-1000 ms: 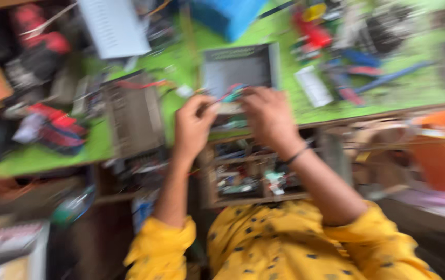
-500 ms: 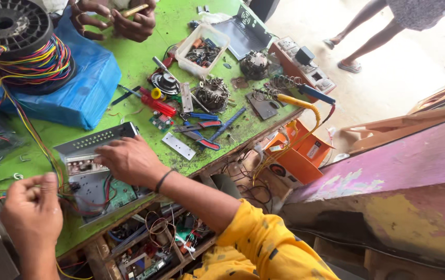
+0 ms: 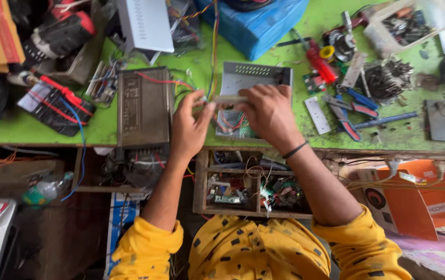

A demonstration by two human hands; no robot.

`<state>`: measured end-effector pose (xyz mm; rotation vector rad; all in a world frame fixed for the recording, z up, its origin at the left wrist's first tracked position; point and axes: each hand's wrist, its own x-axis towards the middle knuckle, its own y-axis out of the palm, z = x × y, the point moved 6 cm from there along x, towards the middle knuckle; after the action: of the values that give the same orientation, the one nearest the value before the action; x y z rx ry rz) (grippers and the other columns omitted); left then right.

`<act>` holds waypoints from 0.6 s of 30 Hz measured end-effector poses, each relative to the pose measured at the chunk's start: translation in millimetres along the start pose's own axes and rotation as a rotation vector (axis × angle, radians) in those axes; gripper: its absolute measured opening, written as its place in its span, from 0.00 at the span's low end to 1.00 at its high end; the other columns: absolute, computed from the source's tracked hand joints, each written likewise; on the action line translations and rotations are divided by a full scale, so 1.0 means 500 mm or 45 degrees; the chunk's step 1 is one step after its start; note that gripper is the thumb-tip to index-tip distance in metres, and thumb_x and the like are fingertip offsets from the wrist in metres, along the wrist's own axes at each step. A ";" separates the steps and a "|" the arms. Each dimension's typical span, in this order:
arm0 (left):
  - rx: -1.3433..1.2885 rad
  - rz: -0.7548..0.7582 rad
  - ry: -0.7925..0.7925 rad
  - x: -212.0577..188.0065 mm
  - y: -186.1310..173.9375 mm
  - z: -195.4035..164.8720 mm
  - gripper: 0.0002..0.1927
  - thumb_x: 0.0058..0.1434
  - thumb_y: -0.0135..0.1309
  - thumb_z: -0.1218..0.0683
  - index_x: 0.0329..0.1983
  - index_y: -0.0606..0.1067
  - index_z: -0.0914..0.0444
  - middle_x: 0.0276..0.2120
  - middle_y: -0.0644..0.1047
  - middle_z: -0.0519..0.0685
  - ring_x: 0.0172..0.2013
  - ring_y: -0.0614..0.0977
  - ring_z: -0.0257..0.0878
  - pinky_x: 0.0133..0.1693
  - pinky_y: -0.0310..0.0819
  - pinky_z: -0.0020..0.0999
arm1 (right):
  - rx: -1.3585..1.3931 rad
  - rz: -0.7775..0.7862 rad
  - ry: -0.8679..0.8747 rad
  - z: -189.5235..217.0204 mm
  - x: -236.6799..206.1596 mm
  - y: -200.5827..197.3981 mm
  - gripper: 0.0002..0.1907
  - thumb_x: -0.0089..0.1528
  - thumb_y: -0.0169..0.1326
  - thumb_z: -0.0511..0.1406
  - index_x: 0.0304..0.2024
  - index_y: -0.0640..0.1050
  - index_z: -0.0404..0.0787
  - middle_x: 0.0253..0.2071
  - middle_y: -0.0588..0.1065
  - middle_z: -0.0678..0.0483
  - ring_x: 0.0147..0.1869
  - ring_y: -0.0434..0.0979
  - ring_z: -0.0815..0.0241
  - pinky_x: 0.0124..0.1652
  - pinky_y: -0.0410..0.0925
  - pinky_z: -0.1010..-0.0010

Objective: The person works on a circuit board inside a metal enclosure, using a screwdriver to remove a heatsink, then a soldering iron to reflow solder joints. They handle wires, a heatsink, and the board, placing the heatsink aside and continuing to solder connections.

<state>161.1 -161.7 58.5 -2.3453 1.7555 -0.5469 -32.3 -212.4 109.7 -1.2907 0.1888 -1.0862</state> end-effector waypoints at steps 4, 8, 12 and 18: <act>0.265 0.187 0.173 0.021 0.021 -0.034 0.34 0.64 0.58 0.39 0.63 0.70 0.68 0.52 0.79 0.59 0.47 0.82 0.45 0.45 0.77 0.40 | 0.215 0.024 0.095 -0.001 -0.037 -0.011 0.14 0.64 0.59 0.39 0.51 0.81 0.43 0.43 0.80 0.55 0.45 0.77 0.58 0.52 0.63 0.57; 0.324 0.162 0.086 0.060 0.025 -0.003 0.32 0.64 0.54 0.36 0.56 0.75 0.68 0.50 0.79 0.58 0.42 0.83 0.46 0.42 0.79 0.40 | 0.301 -0.508 0.262 -0.040 -0.129 -0.063 0.15 0.71 0.56 0.39 0.55 0.77 0.36 0.56 0.77 0.45 0.63 0.76 0.52 0.63 0.68 0.60; 0.434 0.078 -0.125 0.081 0.040 0.048 0.26 0.69 0.50 0.38 0.49 0.76 0.66 0.37 0.82 0.56 0.38 0.84 0.47 0.44 0.78 0.42 | 0.093 -0.141 0.702 -0.114 -0.180 -0.019 0.34 0.65 0.59 0.50 0.59 0.73 0.27 0.47 0.76 0.37 0.44 0.77 0.46 0.44 0.70 0.55; 0.605 0.095 0.030 0.060 0.081 0.056 0.22 0.70 0.52 0.42 0.49 0.76 0.67 0.40 0.82 0.60 0.42 0.82 0.56 0.44 0.75 0.50 | 0.345 0.080 0.776 -0.158 -0.181 0.024 0.39 0.65 0.56 0.56 0.60 0.72 0.29 0.45 0.78 0.39 0.44 0.80 0.49 0.43 0.72 0.57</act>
<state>143.2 -204.6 24.7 -1.9449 1.5069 -0.8712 -125.4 -201.0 33.3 -0.6819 0.5150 -1.3752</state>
